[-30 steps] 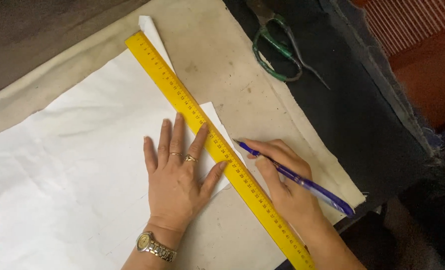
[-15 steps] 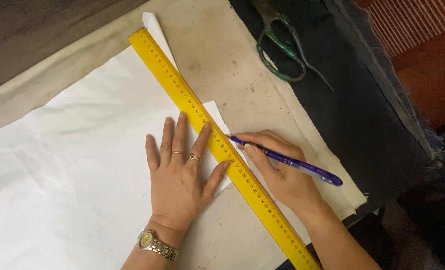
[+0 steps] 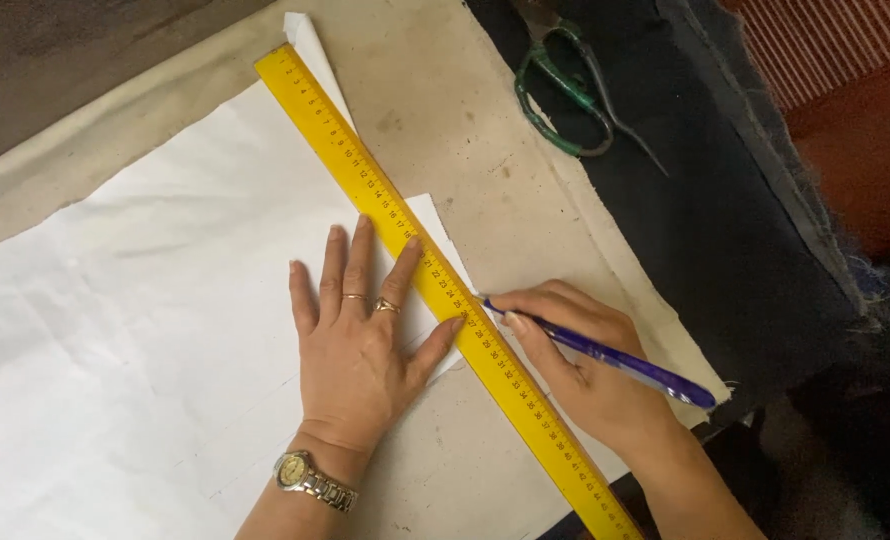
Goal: The person uses a yellow ruler and a blue pen to measure and mark straight lines on a white fabric pattern laid on a work table. The person repeatedly repositions the ruler to draw parallel lines and vertical markings across the pattern piece.
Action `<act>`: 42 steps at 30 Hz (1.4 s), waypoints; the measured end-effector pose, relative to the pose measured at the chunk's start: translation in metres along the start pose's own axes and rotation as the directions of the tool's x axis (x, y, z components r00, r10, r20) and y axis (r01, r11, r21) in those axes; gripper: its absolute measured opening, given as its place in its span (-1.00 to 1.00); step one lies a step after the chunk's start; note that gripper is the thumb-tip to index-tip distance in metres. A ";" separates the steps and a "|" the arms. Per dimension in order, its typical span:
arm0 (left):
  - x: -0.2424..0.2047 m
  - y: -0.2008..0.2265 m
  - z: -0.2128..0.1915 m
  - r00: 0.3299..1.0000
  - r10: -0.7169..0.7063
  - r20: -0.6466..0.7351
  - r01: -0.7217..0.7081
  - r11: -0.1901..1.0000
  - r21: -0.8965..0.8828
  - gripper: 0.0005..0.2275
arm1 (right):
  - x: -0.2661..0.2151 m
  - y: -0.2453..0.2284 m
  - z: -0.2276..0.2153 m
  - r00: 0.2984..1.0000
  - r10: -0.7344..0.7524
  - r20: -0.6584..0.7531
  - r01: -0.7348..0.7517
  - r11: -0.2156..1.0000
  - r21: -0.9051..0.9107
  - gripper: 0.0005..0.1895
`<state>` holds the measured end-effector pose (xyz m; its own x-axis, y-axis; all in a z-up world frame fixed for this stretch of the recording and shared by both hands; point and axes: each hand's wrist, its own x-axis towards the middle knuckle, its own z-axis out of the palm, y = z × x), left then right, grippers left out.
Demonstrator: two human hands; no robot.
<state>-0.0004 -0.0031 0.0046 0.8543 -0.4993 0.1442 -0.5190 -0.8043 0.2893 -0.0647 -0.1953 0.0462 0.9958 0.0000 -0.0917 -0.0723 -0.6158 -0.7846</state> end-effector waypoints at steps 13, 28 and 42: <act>0.000 0.000 0.002 0.999 -0.008 -0.037 0.008 1.000 0.004 -0.38 | -0.065 0.004 0.002 0.993 0.091 -0.074 -0.074 0.977 0.200 -0.77; -0.008 -0.005 0.003 0.971 -0.002 -0.239 -0.014 0.998 -0.064 -0.42 | -0.086 0.060 0.063 0.829 0.371 -0.419 -0.495 0.836 -0.238 -0.19; -0.033 -0.012 0.009 0.913 0.090 -0.399 -0.031 0.988 0.152 -0.81 | 0.072 0.080 -0.079 0.975 -0.068 -0.211 -0.017 0.926 -0.376 -0.57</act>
<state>-0.0223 0.0201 -0.0119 0.7445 -0.3996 0.5348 -0.5431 -0.8284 0.1372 0.0054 -0.3067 0.0254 0.9878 -0.1250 0.0933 -0.0629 -0.8668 -0.4947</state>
